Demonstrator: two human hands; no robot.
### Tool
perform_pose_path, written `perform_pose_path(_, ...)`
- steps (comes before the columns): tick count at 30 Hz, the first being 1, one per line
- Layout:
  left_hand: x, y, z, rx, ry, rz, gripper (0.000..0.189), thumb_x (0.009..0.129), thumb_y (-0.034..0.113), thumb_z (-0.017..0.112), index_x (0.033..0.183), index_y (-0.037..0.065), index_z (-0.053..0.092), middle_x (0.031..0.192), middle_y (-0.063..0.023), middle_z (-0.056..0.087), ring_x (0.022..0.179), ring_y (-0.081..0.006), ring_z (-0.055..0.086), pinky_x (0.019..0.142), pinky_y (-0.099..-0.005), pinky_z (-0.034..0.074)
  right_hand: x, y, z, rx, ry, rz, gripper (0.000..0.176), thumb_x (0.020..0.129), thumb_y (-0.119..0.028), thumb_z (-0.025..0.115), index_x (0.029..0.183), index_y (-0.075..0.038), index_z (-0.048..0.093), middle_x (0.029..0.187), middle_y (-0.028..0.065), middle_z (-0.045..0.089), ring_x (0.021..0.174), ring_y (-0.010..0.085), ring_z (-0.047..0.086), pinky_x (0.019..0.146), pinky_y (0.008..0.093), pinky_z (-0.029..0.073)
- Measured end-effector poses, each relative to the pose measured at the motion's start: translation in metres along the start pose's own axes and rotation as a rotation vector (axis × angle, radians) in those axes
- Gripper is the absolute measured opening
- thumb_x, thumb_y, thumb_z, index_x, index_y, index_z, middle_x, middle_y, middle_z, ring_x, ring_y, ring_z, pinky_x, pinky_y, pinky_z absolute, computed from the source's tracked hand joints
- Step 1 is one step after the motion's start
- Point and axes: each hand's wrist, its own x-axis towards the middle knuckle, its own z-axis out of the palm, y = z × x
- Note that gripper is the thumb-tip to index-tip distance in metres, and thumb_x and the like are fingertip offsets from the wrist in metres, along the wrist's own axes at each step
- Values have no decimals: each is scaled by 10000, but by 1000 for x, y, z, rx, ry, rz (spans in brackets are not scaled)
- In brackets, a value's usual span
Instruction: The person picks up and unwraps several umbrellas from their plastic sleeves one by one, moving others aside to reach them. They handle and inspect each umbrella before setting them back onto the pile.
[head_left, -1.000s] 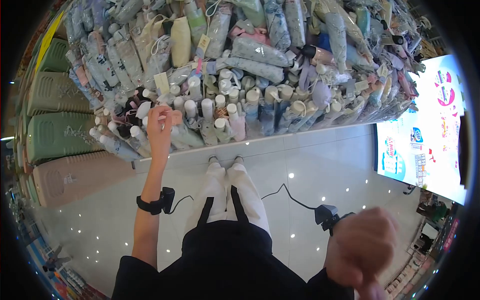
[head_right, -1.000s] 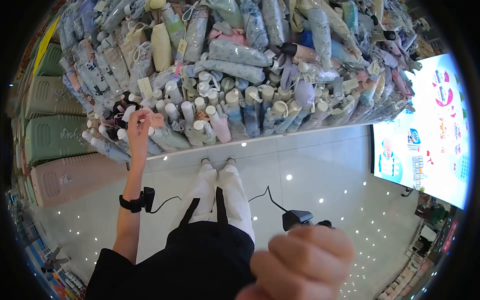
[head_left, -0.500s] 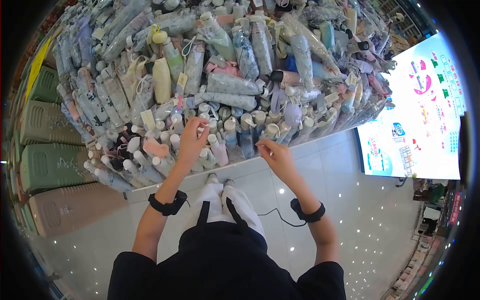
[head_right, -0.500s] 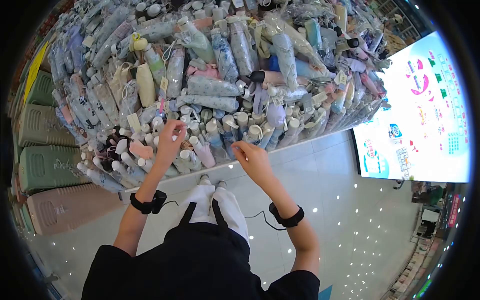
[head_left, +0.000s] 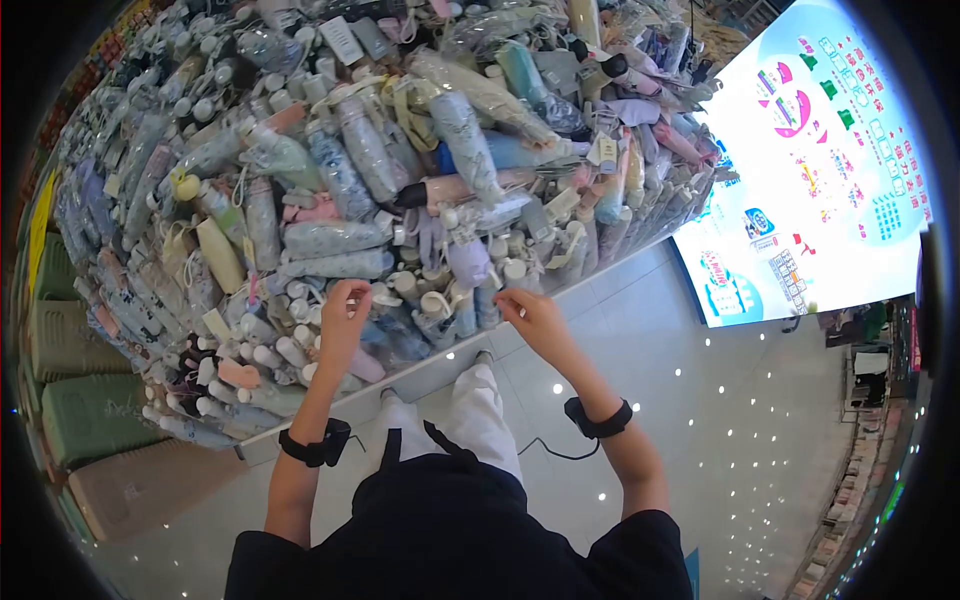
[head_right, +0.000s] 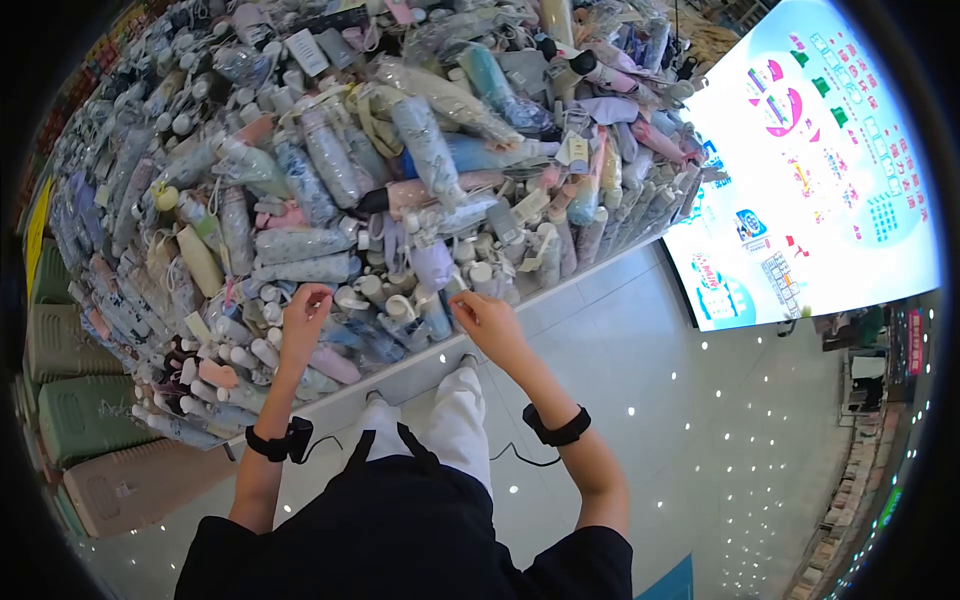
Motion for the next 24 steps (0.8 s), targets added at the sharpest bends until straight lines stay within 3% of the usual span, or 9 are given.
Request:
perform_pose_path(5,35,33,61,3,4,-22,97,837,50,557,929,23,573,895,-52,589,816,-116,573,691,-245,456,28,77,-59,-7,98,36,131,798,-123,599,901,-43,606,681,93,592,575,219,563,554,318,448)
perform_pose_path(8,47,45,89,-28,22,-15,99,840,48,554,934,20,569,893,-47,585,817,-112,568,694,-243,451,66,94,-92,-181,306,-99,155,757,-122,632,891,-45,611,775,86,574,699,219,560,595,308,449)
perform_pose_path(10,49,51,103,-25,35,-24,104,839,50,558,938,22,567,894,-45,580,817,-115,568,684,-241,444,104,91,-110,-493,504,-305,205,696,-151,680,867,-53,619,908,97,543,873,241,521,691,330,434)
perform_pose_path(13,45,65,117,5,63,-63,104,836,57,563,936,27,567,896,-47,579,820,-118,569,682,-238,439,157,107,-111,-799,473,-433,220,680,-149,655,874,-57,606,984,121,520,974,271,474,760,365,400)
perform_pose_path(16,46,68,123,16,76,-94,106,835,64,567,935,31,566,898,-48,581,826,-119,570,687,-237,437,192,136,-104,-934,333,-472,220,691,-114,599,902,-52,581,947,119,520,964,267,474,788,378,373)
perform_pose_path(21,50,70,128,-33,66,-82,119,834,66,569,947,31,568,897,-46,588,827,-121,574,694,-238,445,210,129,-120,-675,331,-658,147,703,-28,516,844,-36,556,821,82,559,797,236,556,805,380,377)
perform_pose_path(24,63,74,137,-79,24,-103,125,834,69,571,950,23,570,896,-50,589,838,-119,571,698,-243,454,208,109,-127,-693,291,-677,114,712,-36,534,823,-36,557,777,67,566,804,223,552,800,378,374)
